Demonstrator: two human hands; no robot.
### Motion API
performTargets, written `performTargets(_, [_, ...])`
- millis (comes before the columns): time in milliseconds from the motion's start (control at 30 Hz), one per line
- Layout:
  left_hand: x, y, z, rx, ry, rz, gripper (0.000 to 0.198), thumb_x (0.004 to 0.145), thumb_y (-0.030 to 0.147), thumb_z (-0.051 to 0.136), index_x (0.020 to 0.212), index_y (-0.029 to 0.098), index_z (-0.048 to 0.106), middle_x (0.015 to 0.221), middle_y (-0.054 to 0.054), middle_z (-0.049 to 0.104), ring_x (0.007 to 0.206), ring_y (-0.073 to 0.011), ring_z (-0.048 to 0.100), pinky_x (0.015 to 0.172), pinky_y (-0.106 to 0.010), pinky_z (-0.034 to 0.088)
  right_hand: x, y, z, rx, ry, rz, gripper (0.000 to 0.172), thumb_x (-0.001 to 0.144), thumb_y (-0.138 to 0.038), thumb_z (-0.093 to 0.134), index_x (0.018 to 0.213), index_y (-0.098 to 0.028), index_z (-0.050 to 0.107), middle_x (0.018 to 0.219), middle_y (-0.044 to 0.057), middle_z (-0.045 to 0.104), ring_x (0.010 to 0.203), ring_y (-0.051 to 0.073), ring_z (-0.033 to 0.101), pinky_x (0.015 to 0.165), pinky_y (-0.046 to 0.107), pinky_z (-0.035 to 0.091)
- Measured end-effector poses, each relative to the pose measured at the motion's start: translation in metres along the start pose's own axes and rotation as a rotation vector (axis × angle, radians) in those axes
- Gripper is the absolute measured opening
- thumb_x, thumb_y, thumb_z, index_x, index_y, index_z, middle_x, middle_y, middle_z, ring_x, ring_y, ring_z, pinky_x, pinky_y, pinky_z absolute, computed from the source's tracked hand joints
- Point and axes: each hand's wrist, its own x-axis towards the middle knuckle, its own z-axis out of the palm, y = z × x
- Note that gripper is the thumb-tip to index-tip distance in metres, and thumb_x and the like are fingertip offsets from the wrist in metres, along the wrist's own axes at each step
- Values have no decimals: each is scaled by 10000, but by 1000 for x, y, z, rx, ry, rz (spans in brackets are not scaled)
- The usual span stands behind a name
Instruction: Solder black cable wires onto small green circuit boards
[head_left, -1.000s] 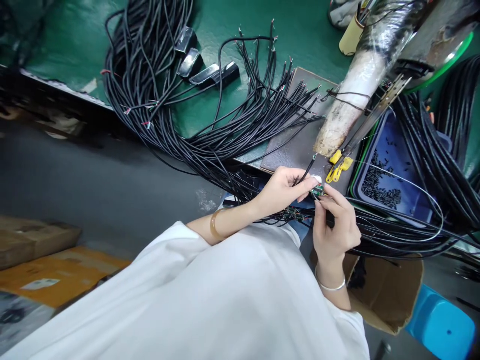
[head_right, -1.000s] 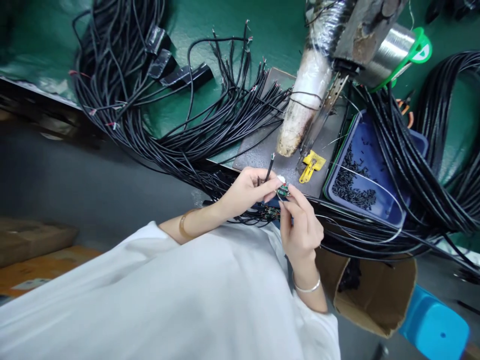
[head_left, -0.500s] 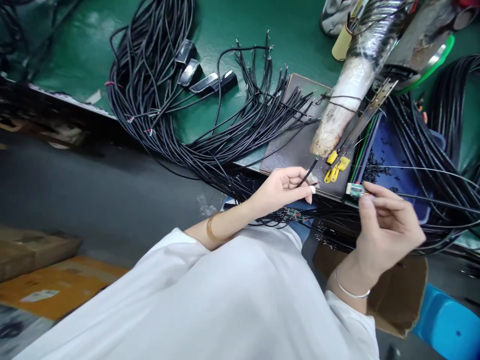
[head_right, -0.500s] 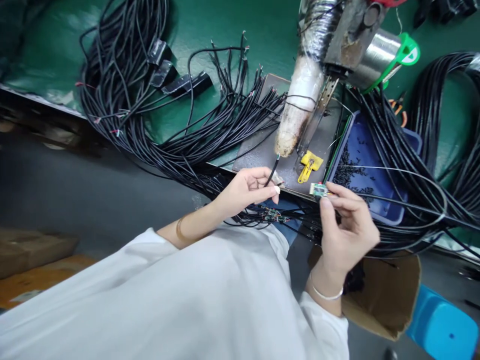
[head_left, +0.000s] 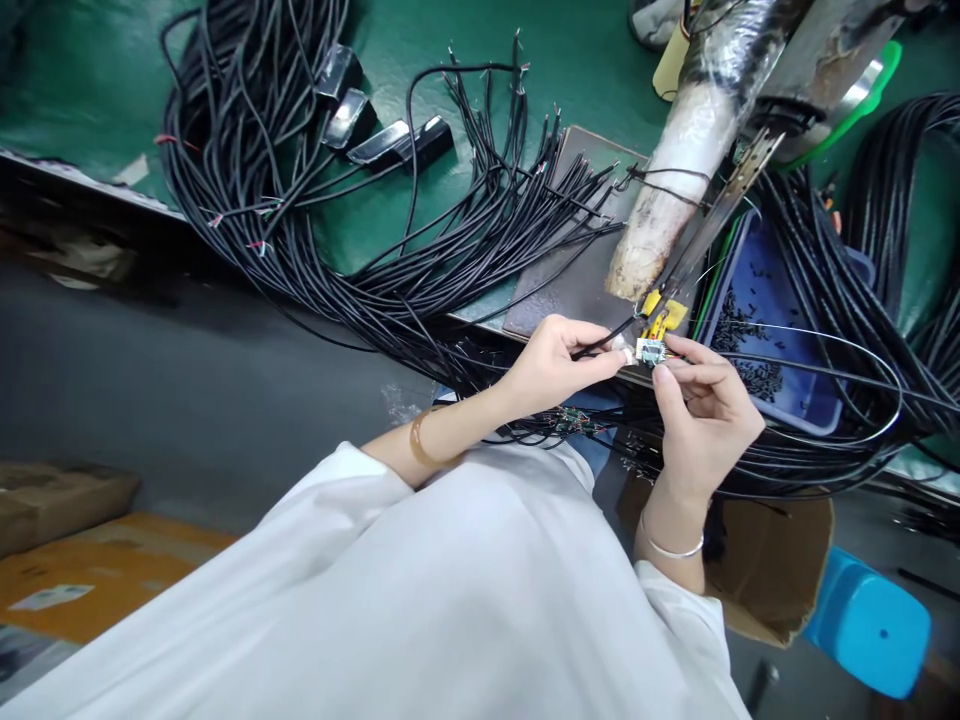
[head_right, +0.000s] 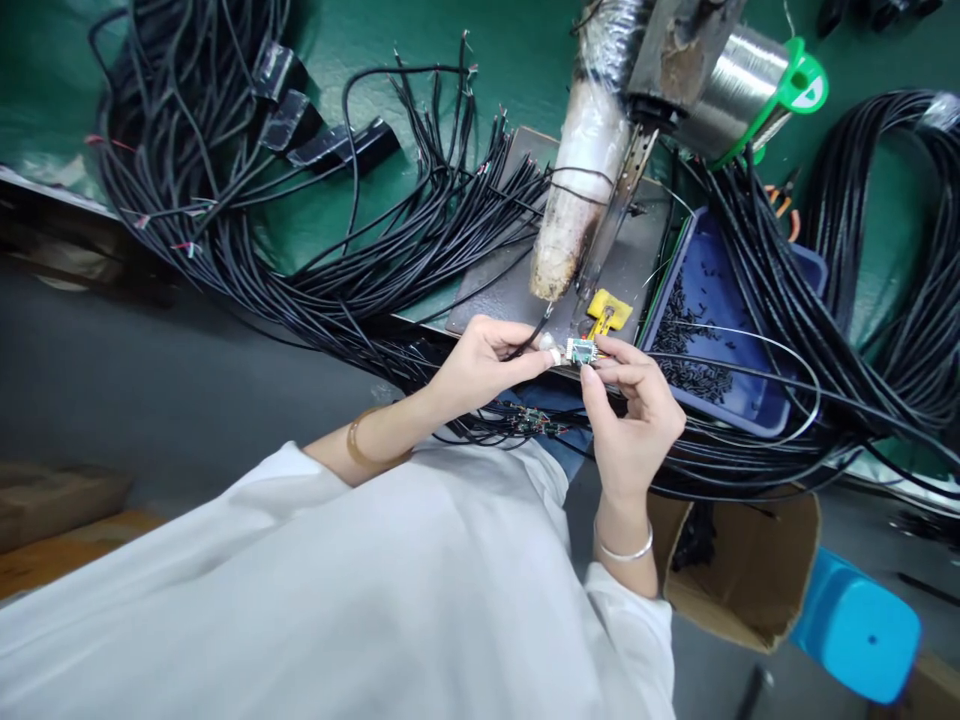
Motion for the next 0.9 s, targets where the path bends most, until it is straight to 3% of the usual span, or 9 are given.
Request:
performTargets(167, [3,3,4,-33,37,-16,160,774,255,696,692,118,681,608,32,475,568,-62,355,513,-195,311,1,1,-1,-26,-70,-11,126,840,-238,756,803,-172,655,1130,89,736,947,176,734,879,357,626])
performTargets(467, [13,5,6,-33,111,2,92,741,161,668,678,97,686,657,17,566,608,-58,463,562,-168,385,11,-2,1,-141,-112,-196,89,830,-168,738,804,-186,655,1173,84,711,1106,216,697,940,426,629])
performTargets(900, [20,13,8,-15,163,74,129,752,222,689,719,106,736,673,-3,628,607,-75,521,568,-179,465,22,-5,2,-174,-107,-255,79,820,-145,755,840,-187,691,1195,87,712,1088,232,704,922,447,635])
